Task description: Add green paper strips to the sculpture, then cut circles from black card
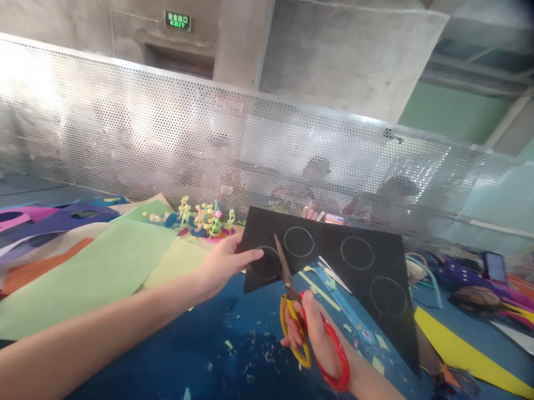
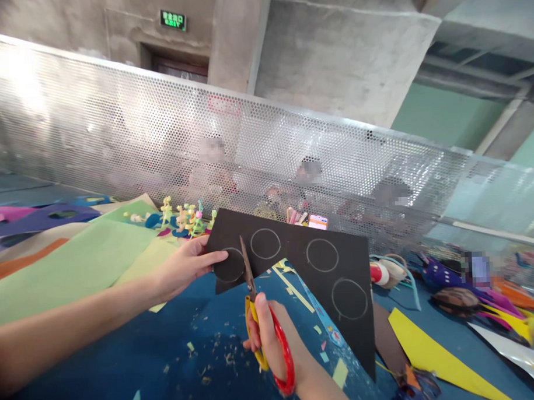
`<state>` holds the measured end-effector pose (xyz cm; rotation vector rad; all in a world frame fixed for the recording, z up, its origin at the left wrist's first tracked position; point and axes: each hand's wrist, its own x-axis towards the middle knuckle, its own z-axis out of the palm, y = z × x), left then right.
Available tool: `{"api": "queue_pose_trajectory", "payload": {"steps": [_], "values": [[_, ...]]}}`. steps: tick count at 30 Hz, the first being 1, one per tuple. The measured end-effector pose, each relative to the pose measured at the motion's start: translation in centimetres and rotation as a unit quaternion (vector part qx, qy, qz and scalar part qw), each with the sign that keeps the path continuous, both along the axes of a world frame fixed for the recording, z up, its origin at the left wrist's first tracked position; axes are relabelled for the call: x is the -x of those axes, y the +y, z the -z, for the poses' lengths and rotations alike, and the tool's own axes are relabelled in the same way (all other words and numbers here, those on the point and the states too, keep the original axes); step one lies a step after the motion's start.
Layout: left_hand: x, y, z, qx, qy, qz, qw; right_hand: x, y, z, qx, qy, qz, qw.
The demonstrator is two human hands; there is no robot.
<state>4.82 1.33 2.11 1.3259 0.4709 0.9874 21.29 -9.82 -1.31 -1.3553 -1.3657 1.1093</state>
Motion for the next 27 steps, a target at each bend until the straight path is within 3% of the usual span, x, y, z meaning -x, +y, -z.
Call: {"api": "queue_pose_trajectory", "payload": {"steps": [10, 19, 27], "values": [[0.1, 0.1, -0.4, 0.014, -0.009, 0.013, 1.0, 0.1, -0.3, -0.1, 0.008, 0.011, 0.005, 1.0], [0.2, 0.7, -0.5, 0.041, 0.028, -0.029, 0.998, -0.4, 0.0, 0.4, 0.012, -0.005, -0.029, 1.0], [0.5, 1.1, -0.5, 0.047, 0.027, -0.047, 0.997, -0.1, -0.3, -0.5, 0.042, -0.021, 0.003, 0.999]]}}
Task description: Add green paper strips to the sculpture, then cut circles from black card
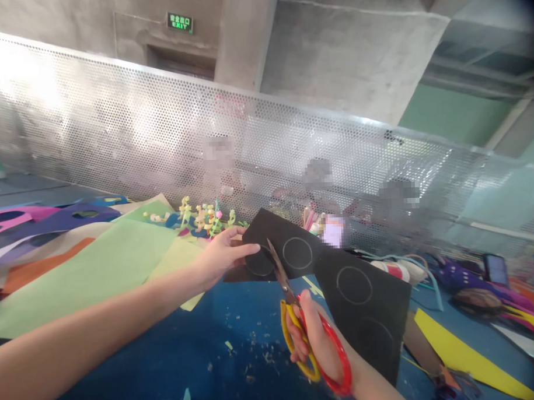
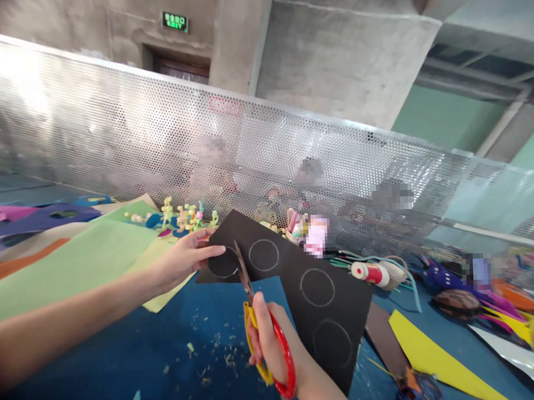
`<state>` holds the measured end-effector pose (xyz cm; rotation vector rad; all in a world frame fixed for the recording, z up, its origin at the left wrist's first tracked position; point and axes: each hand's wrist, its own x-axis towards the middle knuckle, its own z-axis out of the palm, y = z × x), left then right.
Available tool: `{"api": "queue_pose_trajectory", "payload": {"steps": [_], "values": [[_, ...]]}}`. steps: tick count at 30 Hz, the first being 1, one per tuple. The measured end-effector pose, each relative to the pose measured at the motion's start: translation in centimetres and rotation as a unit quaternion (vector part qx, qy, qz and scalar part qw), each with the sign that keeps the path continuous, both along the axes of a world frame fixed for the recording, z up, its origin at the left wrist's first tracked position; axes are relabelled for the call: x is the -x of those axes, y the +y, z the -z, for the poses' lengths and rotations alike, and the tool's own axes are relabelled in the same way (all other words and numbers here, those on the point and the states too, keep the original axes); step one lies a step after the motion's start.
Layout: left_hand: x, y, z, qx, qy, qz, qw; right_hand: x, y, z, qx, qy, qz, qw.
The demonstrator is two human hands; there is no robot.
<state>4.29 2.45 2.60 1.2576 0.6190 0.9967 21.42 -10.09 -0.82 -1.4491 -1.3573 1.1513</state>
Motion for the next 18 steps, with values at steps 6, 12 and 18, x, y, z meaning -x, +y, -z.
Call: {"api": "queue_pose_trajectory", "payload": {"steps": [6, 12, 18], "values": [[-0.2, -0.5, -0.3, 0.041, -0.044, -0.011, 0.998, 0.4, -0.3, -1.0, 0.071, 0.091, 0.011, 0.993], [-1.0, -2.7, -0.1, 0.044, -0.033, 0.047, 0.997, 1.2, -0.1, -1.1, 0.115, 0.199, 0.034, 0.973], [-1.0, -2.6, 0.1, -0.004, 0.001, 0.022, 1.0, 1.5, -0.3, -0.8, 0.084, 0.193, 0.01, 0.978]]}}
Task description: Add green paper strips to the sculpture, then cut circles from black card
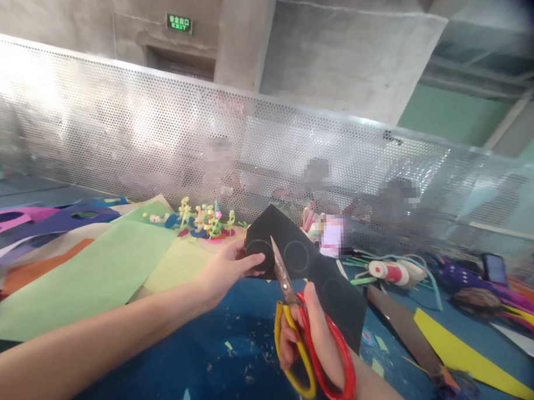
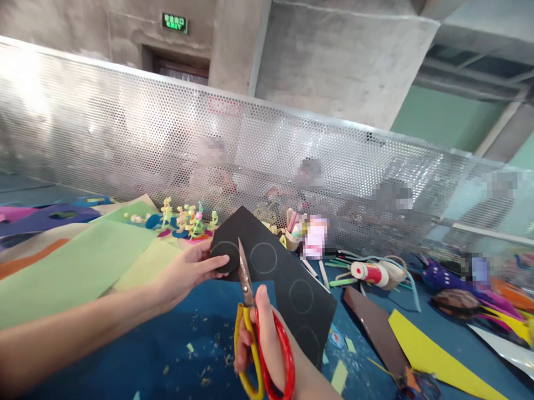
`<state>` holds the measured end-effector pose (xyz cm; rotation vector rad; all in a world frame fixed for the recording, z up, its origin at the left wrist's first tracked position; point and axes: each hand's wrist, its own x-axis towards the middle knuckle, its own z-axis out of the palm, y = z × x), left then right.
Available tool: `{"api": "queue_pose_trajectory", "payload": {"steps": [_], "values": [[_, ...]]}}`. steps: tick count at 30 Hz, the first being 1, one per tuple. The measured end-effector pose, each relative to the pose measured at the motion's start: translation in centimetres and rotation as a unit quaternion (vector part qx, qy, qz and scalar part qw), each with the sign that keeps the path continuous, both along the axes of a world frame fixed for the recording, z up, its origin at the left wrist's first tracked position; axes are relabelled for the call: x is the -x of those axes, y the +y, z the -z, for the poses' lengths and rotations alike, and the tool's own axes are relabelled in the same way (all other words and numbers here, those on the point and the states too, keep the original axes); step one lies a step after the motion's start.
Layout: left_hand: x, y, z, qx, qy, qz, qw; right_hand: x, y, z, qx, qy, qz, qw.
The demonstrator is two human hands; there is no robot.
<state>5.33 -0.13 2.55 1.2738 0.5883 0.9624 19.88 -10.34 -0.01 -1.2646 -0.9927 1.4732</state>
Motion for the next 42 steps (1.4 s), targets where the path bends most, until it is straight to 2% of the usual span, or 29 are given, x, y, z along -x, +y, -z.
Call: {"api": "queue_pose_trajectory", "payload": {"steps": [7, 17, 23, 27, 33, 37, 42], "values": [[0.6, 0.9, -0.1, -0.027, 0.04, 0.062, 0.997, -1.5, -0.2, 0.0, -0.08, -0.107, -0.054, 0.99], [1.0, 0.2, -1.6, -0.096, 0.092, 0.084, 0.988, -2.3, -0.5, -0.9, -0.142, -0.262, -0.047, 0.953], [1.2, 0.1, -2.0, -0.102, 0.091, 0.079, 0.987, -2.1, -0.4, -0.5, -0.145, -0.243, -0.021, 0.959], [1.1, 0.1, -2.1, -0.101, 0.091, 0.076, 0.988, -2.1, -0.4, -0.4, -0.142, -0.257, -0.027, 0.955], [1.3, 0.1, -2.3, -0.077, 0.093, 0.082, 0.989, -2.1, -0.5, -1.2, -0.17, -0.283, -0.029, 0.944], [1.4, 0.0, -2.7, -0.066, 0.085, 0.081, 0.991, -2.1, -0.6, -1.7, -0.149, -0.295, -0.027, 0.943], [1.6, 0.0, -3.0, -0.073, 0.101, 0.076, 0.989, -2.4, -0.4, -1.5, -0.136, -0.283, -0.017, 0.949]]}}
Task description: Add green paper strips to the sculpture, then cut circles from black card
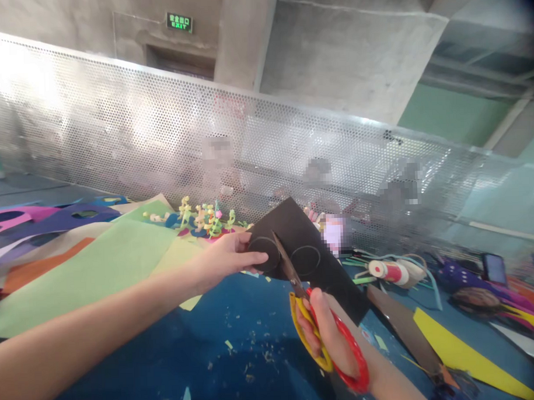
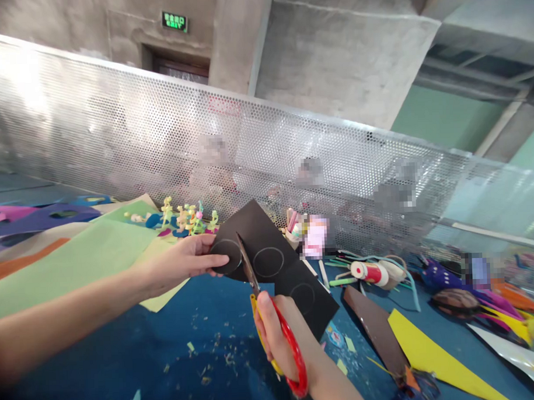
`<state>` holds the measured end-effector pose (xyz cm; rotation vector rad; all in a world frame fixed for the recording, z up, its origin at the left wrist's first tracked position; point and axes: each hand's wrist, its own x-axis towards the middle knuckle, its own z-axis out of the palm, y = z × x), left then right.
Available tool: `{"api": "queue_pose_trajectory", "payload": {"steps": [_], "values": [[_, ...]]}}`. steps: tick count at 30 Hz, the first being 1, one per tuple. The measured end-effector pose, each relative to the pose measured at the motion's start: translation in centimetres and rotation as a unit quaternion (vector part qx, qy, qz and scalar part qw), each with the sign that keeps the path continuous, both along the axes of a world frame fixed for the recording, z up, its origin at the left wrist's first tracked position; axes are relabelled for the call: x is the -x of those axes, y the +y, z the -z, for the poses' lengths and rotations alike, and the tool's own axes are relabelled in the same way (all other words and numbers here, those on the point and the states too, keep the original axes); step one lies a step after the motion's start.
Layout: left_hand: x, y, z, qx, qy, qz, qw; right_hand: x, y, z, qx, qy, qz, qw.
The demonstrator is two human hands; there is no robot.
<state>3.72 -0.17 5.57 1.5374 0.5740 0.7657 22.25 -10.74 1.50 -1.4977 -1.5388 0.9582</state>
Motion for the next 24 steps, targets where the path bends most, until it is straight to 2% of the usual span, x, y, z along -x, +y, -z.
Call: {"api": "queue_pose_trajectory", "payload": {"steps": [6, 11, 17, 24], "values": [[0.0, 0.4, 0.2, 0.001, -0.036, -0.011, 0.999, -0.2, -0.1, -0.1, 0.02, 0.034, -0.018, 0.999], [0.4, 0.7, 0.1, -0.001, -0.074, -0.025, 0.997, 0.5, -0.6, -0.5, -0.028, 0.042, -0.057, 0.997], [1.0, 0.4, -0.5, -0.049, -0.041, -0.041, 0.997, 0.7, -1.3, -0.6, -0.022, 0.025, -0.051, 0.998], [1.2, 0.3, -0.7, -0.079, 0.02, 0.003, 0.997, 0.6, -1.4, -0.7, -0.017, 0.008, -0.058, 0.998]]}}
